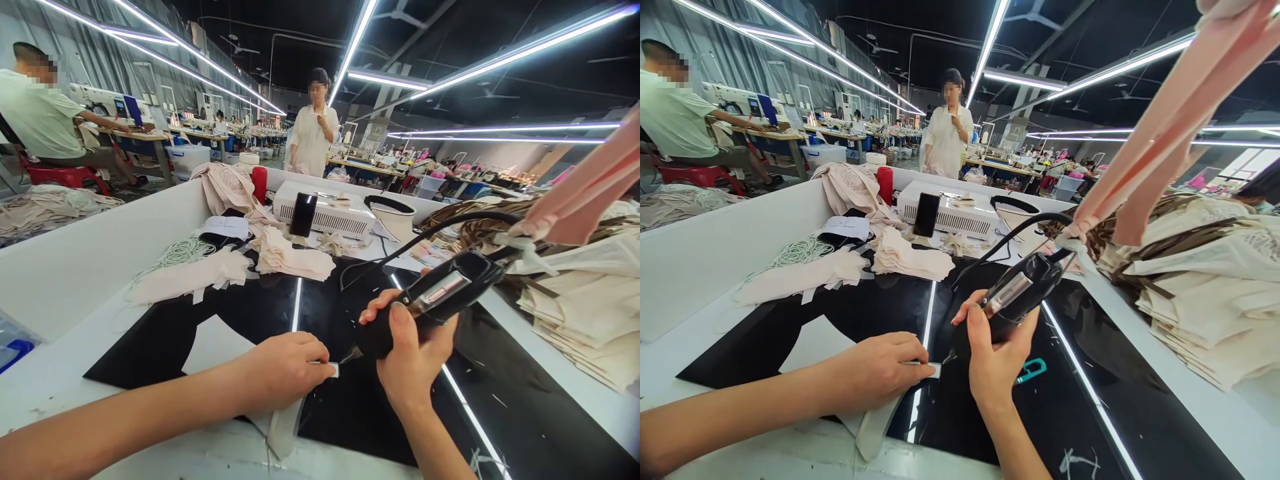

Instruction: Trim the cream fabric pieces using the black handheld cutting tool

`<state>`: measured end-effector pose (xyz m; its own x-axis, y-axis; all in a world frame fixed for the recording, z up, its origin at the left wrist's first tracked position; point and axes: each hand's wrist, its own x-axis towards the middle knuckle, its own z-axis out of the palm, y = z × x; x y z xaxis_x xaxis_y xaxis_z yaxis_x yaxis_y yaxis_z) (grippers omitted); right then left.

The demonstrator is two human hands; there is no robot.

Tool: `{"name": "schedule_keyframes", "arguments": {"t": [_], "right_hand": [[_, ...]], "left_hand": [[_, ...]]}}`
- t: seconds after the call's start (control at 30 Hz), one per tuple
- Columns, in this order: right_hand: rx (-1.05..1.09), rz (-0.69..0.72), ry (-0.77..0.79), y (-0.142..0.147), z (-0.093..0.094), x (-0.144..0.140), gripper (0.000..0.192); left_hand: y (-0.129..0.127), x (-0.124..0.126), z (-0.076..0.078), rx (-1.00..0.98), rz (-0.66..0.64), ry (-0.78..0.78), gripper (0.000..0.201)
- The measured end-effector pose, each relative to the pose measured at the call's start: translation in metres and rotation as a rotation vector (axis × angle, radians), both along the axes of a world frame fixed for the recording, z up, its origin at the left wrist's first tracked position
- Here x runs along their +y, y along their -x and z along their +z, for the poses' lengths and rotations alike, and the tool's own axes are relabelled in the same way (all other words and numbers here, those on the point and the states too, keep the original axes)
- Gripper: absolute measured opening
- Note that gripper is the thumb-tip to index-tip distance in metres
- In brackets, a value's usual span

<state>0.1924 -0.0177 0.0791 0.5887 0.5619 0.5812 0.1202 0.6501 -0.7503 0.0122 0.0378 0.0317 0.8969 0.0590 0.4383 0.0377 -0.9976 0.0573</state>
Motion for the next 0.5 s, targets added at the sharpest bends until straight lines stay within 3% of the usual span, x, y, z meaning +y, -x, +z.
{"name": "schedule_keyframes", "arguments": {"t": [0.27, 0.5], "right_hand": [[0.006, 0.042, 0.002, -0.001, -0.005, 0.000, 0.028], [0.021, 0.062, 0.005, 0.003, -0.002, -0.004, 0.054]], "left_hand": [[-0.002, 0.002, -0.008, 0.039, 0.006, -0.018, 0.021], [-0.001, 0.003, -0.012, 0.010, 0.006, 0.002, 0.025]]}}
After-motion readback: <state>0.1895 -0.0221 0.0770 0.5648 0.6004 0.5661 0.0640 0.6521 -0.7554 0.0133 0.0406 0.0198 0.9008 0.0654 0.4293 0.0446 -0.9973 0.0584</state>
